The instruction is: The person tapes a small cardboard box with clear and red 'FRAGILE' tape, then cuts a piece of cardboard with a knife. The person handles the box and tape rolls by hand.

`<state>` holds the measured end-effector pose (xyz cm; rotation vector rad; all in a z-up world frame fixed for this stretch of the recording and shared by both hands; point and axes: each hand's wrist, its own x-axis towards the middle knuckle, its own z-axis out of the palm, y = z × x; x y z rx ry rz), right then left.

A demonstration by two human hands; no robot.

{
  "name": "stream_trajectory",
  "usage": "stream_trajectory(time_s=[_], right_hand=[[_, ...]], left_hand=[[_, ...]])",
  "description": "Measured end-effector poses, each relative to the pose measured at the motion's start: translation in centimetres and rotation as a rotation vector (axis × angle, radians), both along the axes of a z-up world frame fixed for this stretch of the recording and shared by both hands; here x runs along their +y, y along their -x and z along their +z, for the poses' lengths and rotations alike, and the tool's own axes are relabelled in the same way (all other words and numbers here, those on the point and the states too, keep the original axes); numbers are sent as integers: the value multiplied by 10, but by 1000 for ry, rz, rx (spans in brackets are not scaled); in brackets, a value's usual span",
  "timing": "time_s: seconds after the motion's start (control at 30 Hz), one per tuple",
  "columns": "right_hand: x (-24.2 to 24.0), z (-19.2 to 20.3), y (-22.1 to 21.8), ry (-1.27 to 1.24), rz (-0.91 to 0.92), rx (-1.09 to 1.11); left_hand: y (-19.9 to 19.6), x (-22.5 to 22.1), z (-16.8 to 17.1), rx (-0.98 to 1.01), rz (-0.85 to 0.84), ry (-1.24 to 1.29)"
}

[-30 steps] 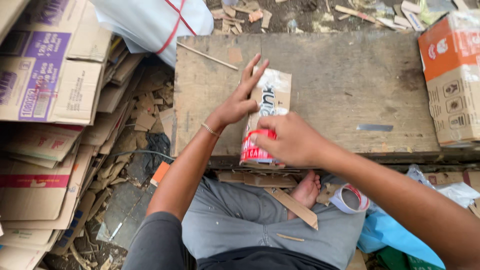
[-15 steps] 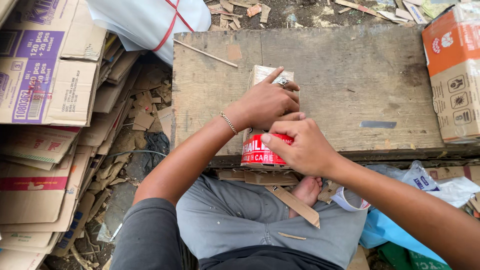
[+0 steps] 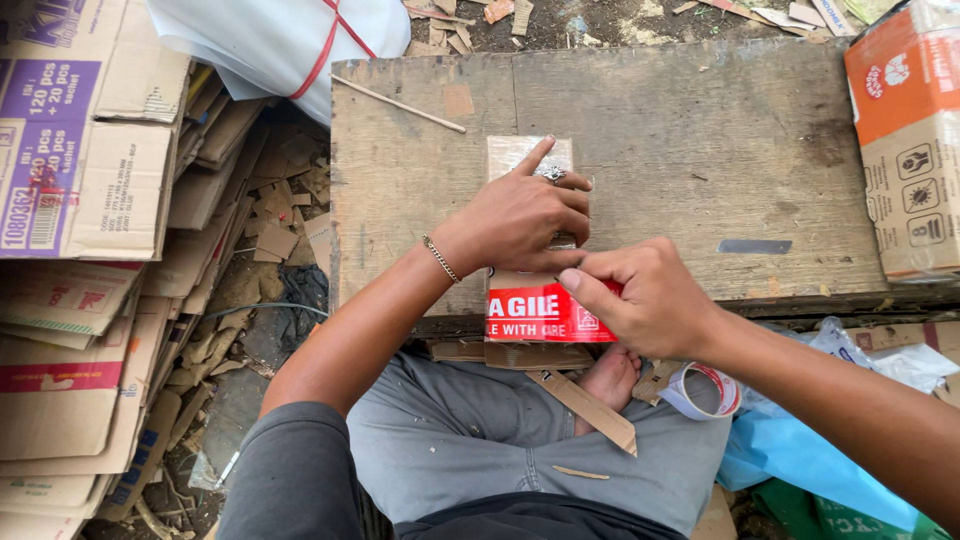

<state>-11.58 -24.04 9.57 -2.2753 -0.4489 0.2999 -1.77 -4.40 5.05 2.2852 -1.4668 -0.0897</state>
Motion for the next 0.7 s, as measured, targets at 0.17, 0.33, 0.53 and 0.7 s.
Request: stream_trajectory(time_s=[0.17,0.33,0.53,0.7], right_hand=[[-19,4,-3,74,25,5],[-32,-15,-5,129,-16,42],[-41,-49,-11,61,7,41],[-43,-69,-6,21,-30,74]], left_hand=[[3,-3,5,16,-13,-12],[4,-3,2,-3,-2,39],[3,-2,0,8,-4,92],[3,-4,-4,14,25,65]])
